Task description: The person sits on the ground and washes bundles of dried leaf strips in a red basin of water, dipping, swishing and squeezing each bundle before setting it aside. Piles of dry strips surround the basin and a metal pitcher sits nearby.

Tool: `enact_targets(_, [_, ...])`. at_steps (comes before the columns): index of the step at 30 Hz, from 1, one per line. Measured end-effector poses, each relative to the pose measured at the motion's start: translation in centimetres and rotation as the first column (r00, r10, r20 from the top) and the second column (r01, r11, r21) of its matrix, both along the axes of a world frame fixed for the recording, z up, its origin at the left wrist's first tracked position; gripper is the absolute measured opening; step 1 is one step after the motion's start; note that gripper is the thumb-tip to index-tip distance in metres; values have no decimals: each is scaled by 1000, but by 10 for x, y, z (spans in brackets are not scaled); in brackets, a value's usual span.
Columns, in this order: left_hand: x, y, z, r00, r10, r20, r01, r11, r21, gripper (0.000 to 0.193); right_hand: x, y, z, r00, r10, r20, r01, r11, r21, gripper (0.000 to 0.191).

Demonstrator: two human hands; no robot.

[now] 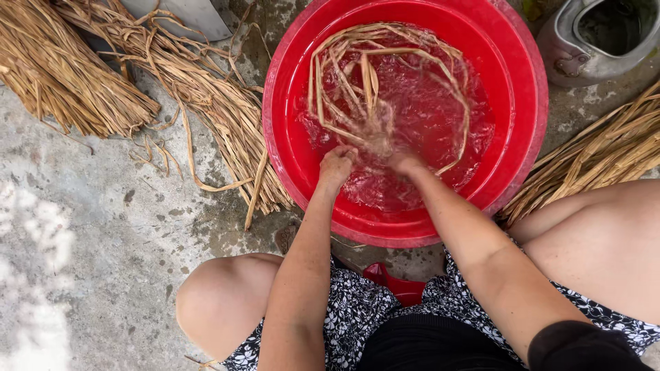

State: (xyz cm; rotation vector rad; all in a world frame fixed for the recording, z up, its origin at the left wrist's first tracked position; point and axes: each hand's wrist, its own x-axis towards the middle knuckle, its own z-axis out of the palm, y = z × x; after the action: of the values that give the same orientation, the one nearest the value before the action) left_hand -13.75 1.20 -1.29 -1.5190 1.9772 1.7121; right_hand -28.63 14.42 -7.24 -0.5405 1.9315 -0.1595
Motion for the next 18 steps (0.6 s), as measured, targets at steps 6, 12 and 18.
enact_targets(6, [-7,3,11,998,34,53,-50,942,331,66,-11,-2,35,982,-183,-48,176,978,-116,38])
enact_targets(12, [-32,-4,45,900,401,-170,-237,778,582,87,25,-39,146,957,280,79,-265,951,-158,36])
enact_targets(18, [-55,-46,90,489,838,-240,-305,422,853,17,-16,-10,292,845,533,-36,-509,782,-360,40])
